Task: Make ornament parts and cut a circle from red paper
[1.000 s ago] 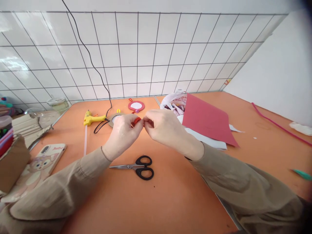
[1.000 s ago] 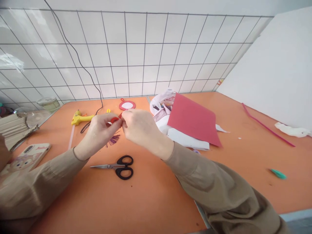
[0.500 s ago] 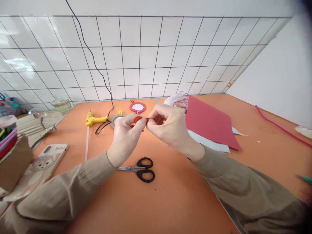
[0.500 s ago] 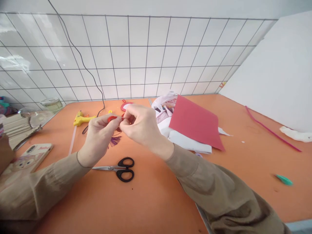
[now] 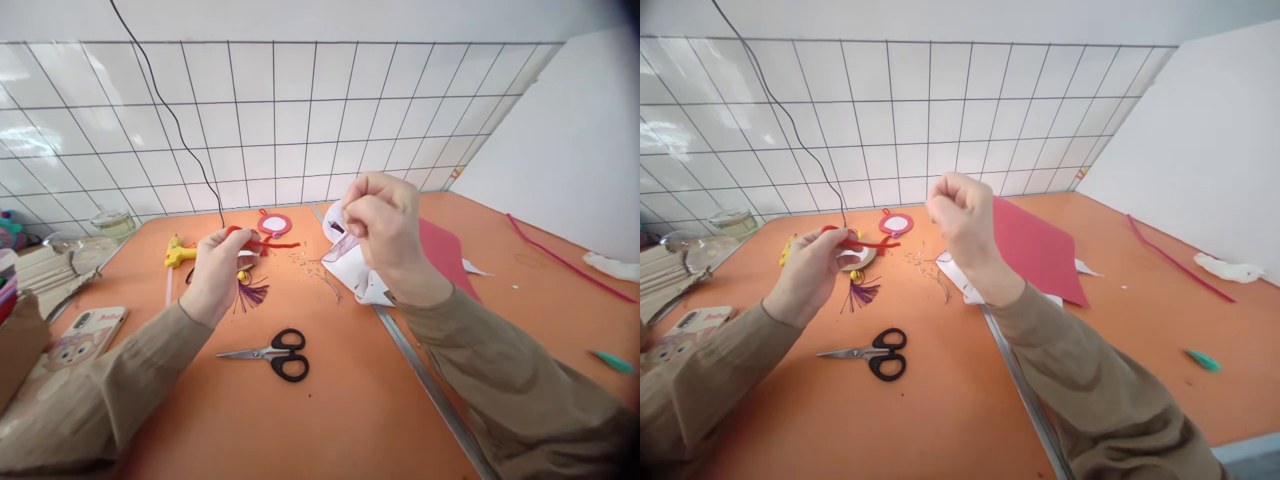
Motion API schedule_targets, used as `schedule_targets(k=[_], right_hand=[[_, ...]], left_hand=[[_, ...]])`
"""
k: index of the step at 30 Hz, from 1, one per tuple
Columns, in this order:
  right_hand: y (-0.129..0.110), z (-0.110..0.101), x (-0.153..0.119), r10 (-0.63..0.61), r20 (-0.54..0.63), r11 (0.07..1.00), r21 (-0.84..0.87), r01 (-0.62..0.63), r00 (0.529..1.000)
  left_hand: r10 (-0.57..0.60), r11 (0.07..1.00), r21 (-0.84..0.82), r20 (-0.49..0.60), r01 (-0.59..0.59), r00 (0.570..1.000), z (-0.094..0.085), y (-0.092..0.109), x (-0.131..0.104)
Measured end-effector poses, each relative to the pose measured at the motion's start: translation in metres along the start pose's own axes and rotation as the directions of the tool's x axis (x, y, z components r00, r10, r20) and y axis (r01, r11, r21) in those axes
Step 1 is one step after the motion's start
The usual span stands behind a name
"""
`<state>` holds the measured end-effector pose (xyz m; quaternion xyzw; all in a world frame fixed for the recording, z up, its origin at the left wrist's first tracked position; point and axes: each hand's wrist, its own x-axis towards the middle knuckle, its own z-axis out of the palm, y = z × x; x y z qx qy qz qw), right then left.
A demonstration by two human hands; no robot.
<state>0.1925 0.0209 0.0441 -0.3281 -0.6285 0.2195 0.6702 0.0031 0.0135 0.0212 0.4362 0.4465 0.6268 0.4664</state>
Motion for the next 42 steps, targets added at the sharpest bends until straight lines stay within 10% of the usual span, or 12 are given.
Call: schedule_targets(k=[3,12,20,29,42], right_hand=[[-0.001,-0.011,0.010,0.172,0.120,0.981,-0.112,-0.158,0.978],[0.010,-0.006,0.007,0.322,0.369,0.656,-0.751,0.076,0.872],[-0.013,0.011,-0.014,0.237,0.458,0.891,-0.455,-0.003,0.857],[-0.006,0.022,-0.027,0.110,0.507,0.760,-0.597,0.257,0.855],[0.004,0.025,-0.028,0.125,0.521,0.723,-0.630,0.282,0.844]], left_hand=[[-0.011,1.000,0.022,0.124,0.008,0.992,0.001,-0.004,0.001],[0.011,0.995,0.097,0.240,-0.035,0.971,0.004,-0.005,-0.009],[0.056,0.978,0.177,0.268,-0.106,0.962,0.004,-0.006,-0.010],[0.069,0.927,0.335,0.286,-0.167,0.956,0.003,-0.006,-0.016],[0.123,0.879,0.398,0.344,-0.263,0.931,0.002,-0.009,-0.015]])
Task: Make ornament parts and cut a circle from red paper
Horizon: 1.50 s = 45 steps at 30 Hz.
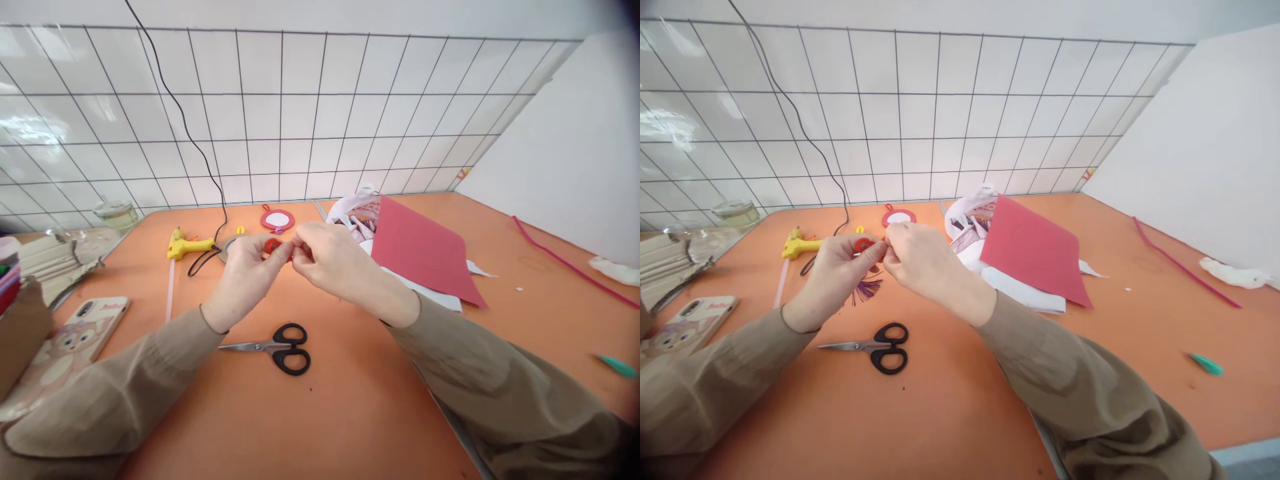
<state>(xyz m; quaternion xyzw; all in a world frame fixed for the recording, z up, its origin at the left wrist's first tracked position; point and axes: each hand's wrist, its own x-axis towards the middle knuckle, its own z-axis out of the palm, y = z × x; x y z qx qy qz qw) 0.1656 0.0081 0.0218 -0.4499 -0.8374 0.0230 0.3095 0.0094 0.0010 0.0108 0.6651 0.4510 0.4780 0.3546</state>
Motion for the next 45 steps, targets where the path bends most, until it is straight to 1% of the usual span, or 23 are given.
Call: schedule_targets(k=[3,5,7,10,12,14,18,22,25,28,32,35,38,40,43,45], right_hand=[[-0.002,0.000,-0.001,-0.014,-0.057,0.999,0.030,0.016,0.998],[-0.004,-0.001,-0.001,0.002,-0.084,0.993,0.115,0.008,0.996],[-0.006,-0.002,-0.001,0.035,-0.084,0.973,0.232,-0.015,0.996],[-0.006,-0.004,0.000,0.077,-0.057,0.914,0.404,-0.047,0.995],[-0.005,-0.005,0.001,0.096,-0.027,0.863,0.501,-0.070,0.995],[-0.005,-0.006,0.001,0.095,-0.007,0.834,0.547,-0.076,0.995],[-0.006,-0.008,0.000,0.069,-0.007,0.862,0.504,-0.056,0.998],[-0.004,-0.010,-0.001,0.050,0.091,0.884,0.460,-0.086,0.995],[-0.004,-0.011,-0.001,0.083,0.146,0.874,0.464,-0.143,0.986],[-0.004,-0.012,0.000,0.130,0.160,0.873,0.449,-0.190,0.978],[-0.005,-0.014,0.000,0.152,0.188,0.887,0.408,-0.218,0.970],[-0.004,-0.013,-0.001,0.149,0.171,0.910,0.361,-0.202,0.974],[-0.003,-0.011,-0.001,0.169,0.143,0.931,0.302,-0.206,0.975],[-0.003,-0.009,-0.001,0.188,0.146,0.931,0.287,-0.224,0.971],[-0.004,-0.006,0.000,0.188,0.163,0.936,0.270,-0.227,0.969],[-0.004,-0.005,0.000,0.166,0.145,0.956,0.219,-0.195,0.975]], left_hand=[[-0.015,1.000,-0.026,-0.021,0.014,1.000,0.001,0.002,0.000],[-0.069,0.989,-0.130,-0.008,0.067,0.998,0.001,0.003,-0.001],[-0.125,0.955,-0.268,0.036,0.130,0.991,0.000,0.003,0.000],[-0.179,0.867,-0.446,0.138,0.222,0.974,-0.003,0.003,0.004],[-0.191,0.821,-0.507,0.190,0.262,0.963,-0.006,0.003,0.008],[-0.183,0.821,-0.509,0.197,0.260,0.963,-0.008,0.004,0.010],[-0.129,0.890,-0.414,0.171,0.190,0.977,-0.011,0.006,0.011],[-0.151,0.923,-0.317,0.225,0.218,0.963,-0.014,0.004,0.012],[-0.138,0.952,-0.237,0.237,0.194,0.962,-0.016,0.002,0.013],[-0.108,0.976,-0.158,0.243,0.149,0.964,-0.017,0.001,0.013],[-0.136,0.984,-0.070,0.290,0.162,0.947,-0.017,0.000,0.010],[-0.144,0.989,0.029,0.299,0.142,0.943,-0.016,0.001,0.008],[-0.098,0.987,0.148,0.242,0.063,0.965,-0.013,0.002,0.007],[-0.021,0.967,0.251,0.209,-0.033,0.978,-0.011,0.002,0.007],[0.124,0.907,0.377,0.186,-0.187,0.975,-0.008,0.000,0.008],[0.181,0.881,0.406,0.182,-0.242,0.966,-0.007,-0.001,0.008]])
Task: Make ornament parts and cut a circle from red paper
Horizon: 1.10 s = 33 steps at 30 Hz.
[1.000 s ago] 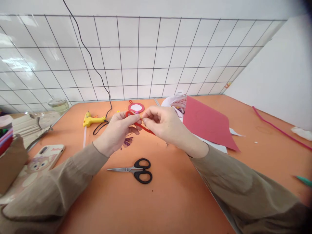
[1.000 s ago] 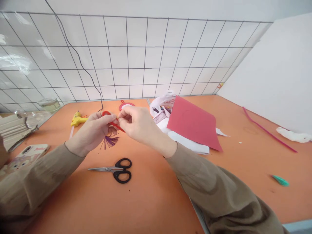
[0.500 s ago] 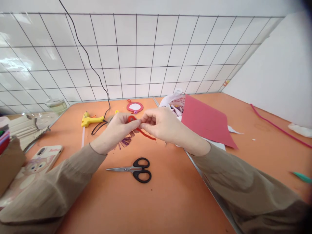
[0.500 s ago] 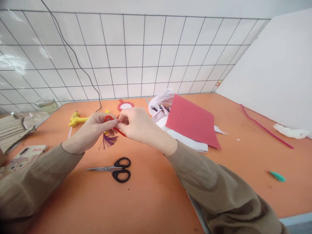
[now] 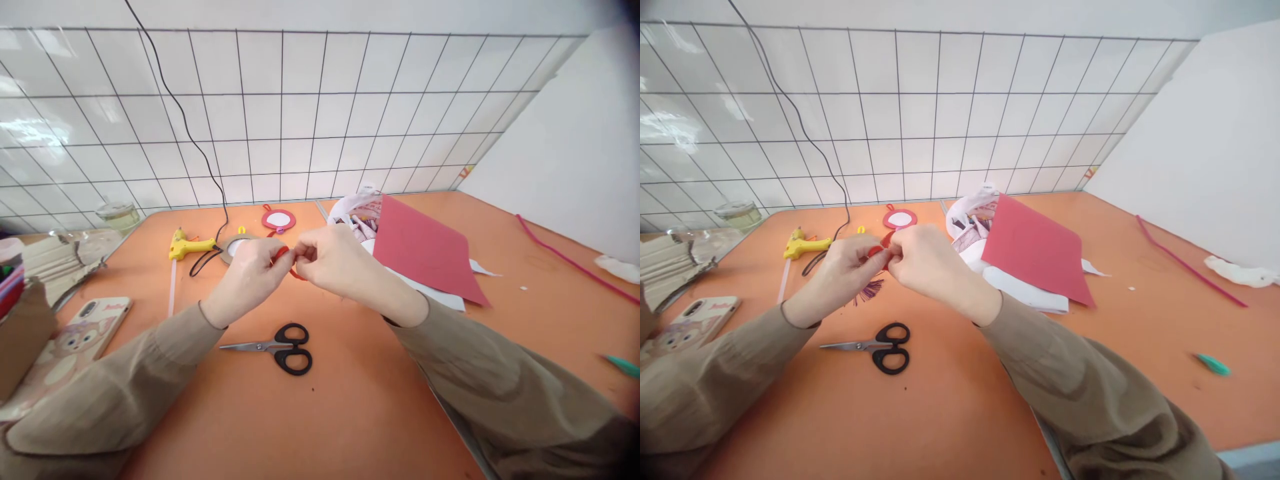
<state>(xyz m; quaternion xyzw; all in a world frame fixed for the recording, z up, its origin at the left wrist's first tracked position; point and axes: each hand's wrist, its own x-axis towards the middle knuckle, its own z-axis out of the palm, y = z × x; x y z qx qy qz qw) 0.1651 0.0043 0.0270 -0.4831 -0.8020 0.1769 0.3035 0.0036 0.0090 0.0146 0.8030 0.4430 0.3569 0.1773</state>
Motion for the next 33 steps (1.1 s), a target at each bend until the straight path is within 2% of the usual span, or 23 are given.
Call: schedule_targets(k=[3,6,8,10,13,17,19,20,22,24,26,28,30,33], right_hand=[[-0.001,0.002,0.000,-0.066,-0.066,0.996,-0.069,0.061,0.996],[-0.004,0.003,0.000,-0.092,-0.137,0.996,-0.013,0.091,0.986],[-0.005,0.004,-0.001,-0.104,-0.198,0.992,0.044,0.115,0.975],[-0.006,0.005,-0.001,-0.123,-0.269,0.986,0.076,0.149,0.955],[-0.003,0.011,-0.001,-0.196,-0.378,0.971,0.053,0.233,0.905],[0.005,0.018,0.000,-0.354,-0.514,0.921,-0.046,0.386,0.781],[0.007,0.015,0.000,-0.392,-0.520,0.901,-0.047,0.432,0.759],[0.008,0.013,-0.001,-0.390,-0.502,0.899,-0.026,0.438,0.771],[0.007,0.005,-0.001,-0.343,-0.429,0.916,0.044,0.398,0.836],[0.005,-0.002,-0.001,-0.263,-0.346,0.940,0.118,0.320,0.901],[0.003,-0.007,-0.001,-0.187,-0.253,0.952,0.193,0.239,0.949],[0.001,-0.009,-0.001,-0.133,-0.159,0.947,0.272,0.172,0.978],[0.000,-0.010,-0.001,-0.102,-0.074,0.934,0.336,0.121,0.992],[-0.001,-0.010,-0.001,-0.072,-0.029,0.933,0.352,0.077,0.997]], left_hand=[[-0.008,0.999,-0.036,-0.036,0.007,0.999,0.000,0.002,-0.001],[-0.150,0.960,-0.243,-0.023,0.140,0.988,0.000,0.005,-0.002],[-0.261,0.863,-0.440,0.033,0.249,0.965,0.001,0.007,-0.002],[-0.322,0.740,-0.599,0.086,0.307,0.943,0.002,0.010,-0.003],[-0.376,0.608,-0.719,0.112,0.336,0.920,0.006,0.014,-0.004],[-0.459,0.485,-0.799,0.114,0.356,0.881,0.009,0.015,-0.004],[-0.488,0.427,-0.833,0.116,0.353,0.865,0.009,0.011,-0.002],[-0.492,0.411,-0.846,0.109,0.341,0.864,0.008,0.008,-0.001],[-0.490,0.411,-0.853,0.091,0.322,0.867,0.007,0.002,0.001],[-0.448,0.464,-0.830,0.082,0.310,0.890,0.006,-0.001,0.001],[-0.365,0.561,-0.780,0.069,0.279,0.928,0.005,-0.002,0.000],[-0.279,0.664,-0.709,0.060,0.238,0.958,0.003,-0.001,-0.001],[-0.227,0.731,-0.645,0.078,0.223,0.971,0.002,0.000,-0.001],[-0.193,0.730,-0.638,0.151,0.245,0.969,-0.001,0.001,-0.001]])
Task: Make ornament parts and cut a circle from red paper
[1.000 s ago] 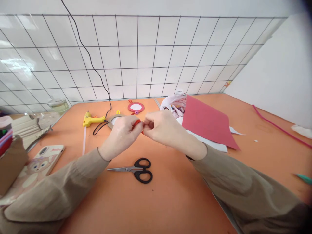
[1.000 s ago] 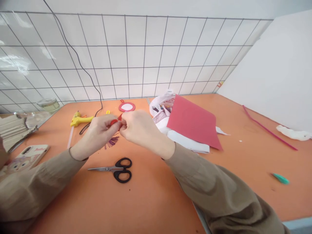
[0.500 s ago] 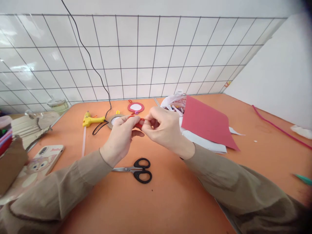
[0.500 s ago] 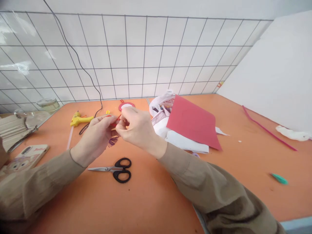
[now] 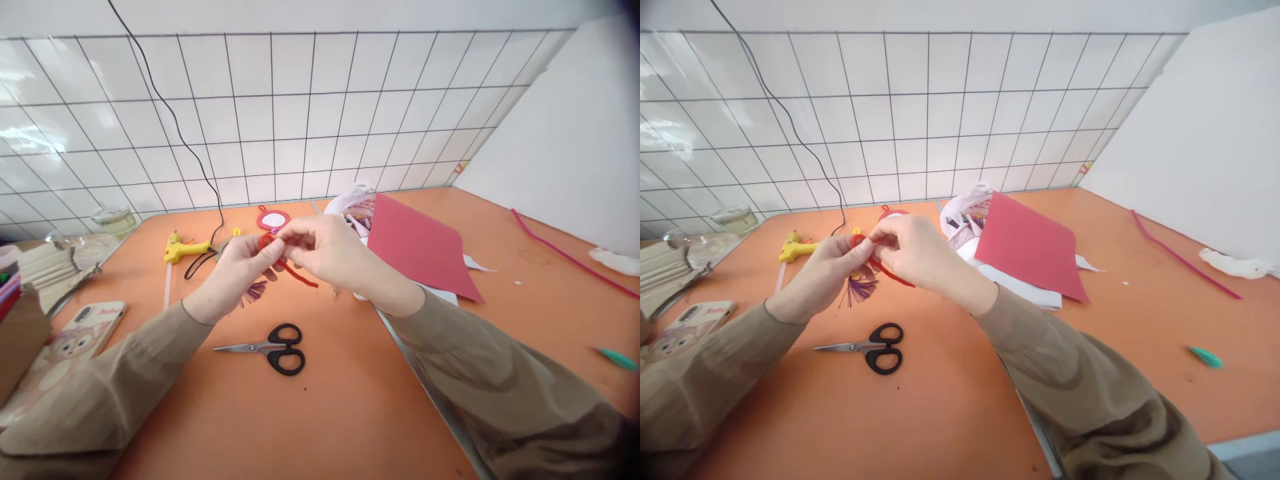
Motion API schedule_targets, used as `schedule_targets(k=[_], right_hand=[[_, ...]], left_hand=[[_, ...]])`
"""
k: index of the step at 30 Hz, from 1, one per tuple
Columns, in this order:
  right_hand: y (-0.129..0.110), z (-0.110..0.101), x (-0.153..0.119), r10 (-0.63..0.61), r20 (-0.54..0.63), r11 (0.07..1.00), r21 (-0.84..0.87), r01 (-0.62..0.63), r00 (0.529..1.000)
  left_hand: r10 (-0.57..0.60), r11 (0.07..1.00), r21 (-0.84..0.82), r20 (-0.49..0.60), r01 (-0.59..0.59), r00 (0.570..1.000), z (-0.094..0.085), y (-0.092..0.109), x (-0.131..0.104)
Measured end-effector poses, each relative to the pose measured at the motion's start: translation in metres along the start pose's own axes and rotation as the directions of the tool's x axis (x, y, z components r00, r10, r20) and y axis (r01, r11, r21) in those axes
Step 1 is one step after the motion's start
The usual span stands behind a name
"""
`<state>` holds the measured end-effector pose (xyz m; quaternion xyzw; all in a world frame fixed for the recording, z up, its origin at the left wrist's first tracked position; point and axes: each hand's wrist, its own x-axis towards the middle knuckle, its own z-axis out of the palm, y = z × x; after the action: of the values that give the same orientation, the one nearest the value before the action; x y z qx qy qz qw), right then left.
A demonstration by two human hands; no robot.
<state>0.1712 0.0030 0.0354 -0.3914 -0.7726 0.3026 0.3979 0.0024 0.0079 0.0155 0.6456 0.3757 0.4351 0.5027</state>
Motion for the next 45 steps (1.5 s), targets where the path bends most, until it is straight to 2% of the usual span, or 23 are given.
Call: schedule_targets(k=[3,6,9,14,20,23,25,31,34,42,45], right_hand=[[0.002,0.005,0.002,0.028,-0.105,0.999,-0.040,-0.032,0.994],[0.007,0.012,0.004,0.019,-0.180,0.998,-0.051,-0.029,0.983],[0.014,0.016,0.006,0.038,-0.130,0.999,-0.007,-0.040,0.991],[0.018,0.011,0.009,0.114,-0.039,0.981,0.164,-0.106,0.993],[0.018,0.007,0.012,0.220,-0.041,0.885,0.428,-0.182,0.975],[0.018,0.006,0.012,0.228,0.027,0.827,0.523,-0.208,0.973],[0.019,0.005,0.012,0.207,0.041,0.819,0.539,-0.196,0.978],[0.017,0.003,0.011,0.221,-0.061,0.852,0.497,-0.162,0.973],[0.017,0.002,0.011,0.219,-0.065,0.869,0.466,-0.164,0.974],[0.012,-0.004,0.010,0.216,0.037,0.789,0.582,-0.197,0.976],[0.009,-0.007,0.009,0.192,0.056,0.808,0.557,-0.190,0.980]], left_hand=[[-0.078,0.993,-0.082,0.052,0.082,0.996,-0.002,-0.001,0.000],[-0.149,0.980,-0.132,0.012,0.149,0.989,-0.001,-0.005,-0.001],[-0.138,0.977,-0.169,-0.027,0.131,0.990,0.001,-0.007,-0.001],[-0.164,0.952,-0.266,-0.013,0.154,0.986,0.003,-0.009,0.002],[-0.189,0.944,-0.269,0.037,0.192,0.981,0.001,-0.010,0.002],[-0.133,0.964,-0.229,0.033,0.137,0.991,0.001,-0.010,0.001],[-0.080,0.983,-0.165,0.025,0.083,0.997,0.001,-0.009,0.001],[0.024,1.000,0.017,-0.001,-0.024,1.000,0.002,-0.003,0.000],[0.046,0.996,0.083,-0.037,-0.043,0.998,0.002,-0.002,0.000],[0.149,0.966,0.217,-0.021,-0.141,0.989,0.004,-0.005,-0.002],[0.167,0.959,0.233,-0.013,-0.160,0.986,0.006,-0.006,-0.003]])
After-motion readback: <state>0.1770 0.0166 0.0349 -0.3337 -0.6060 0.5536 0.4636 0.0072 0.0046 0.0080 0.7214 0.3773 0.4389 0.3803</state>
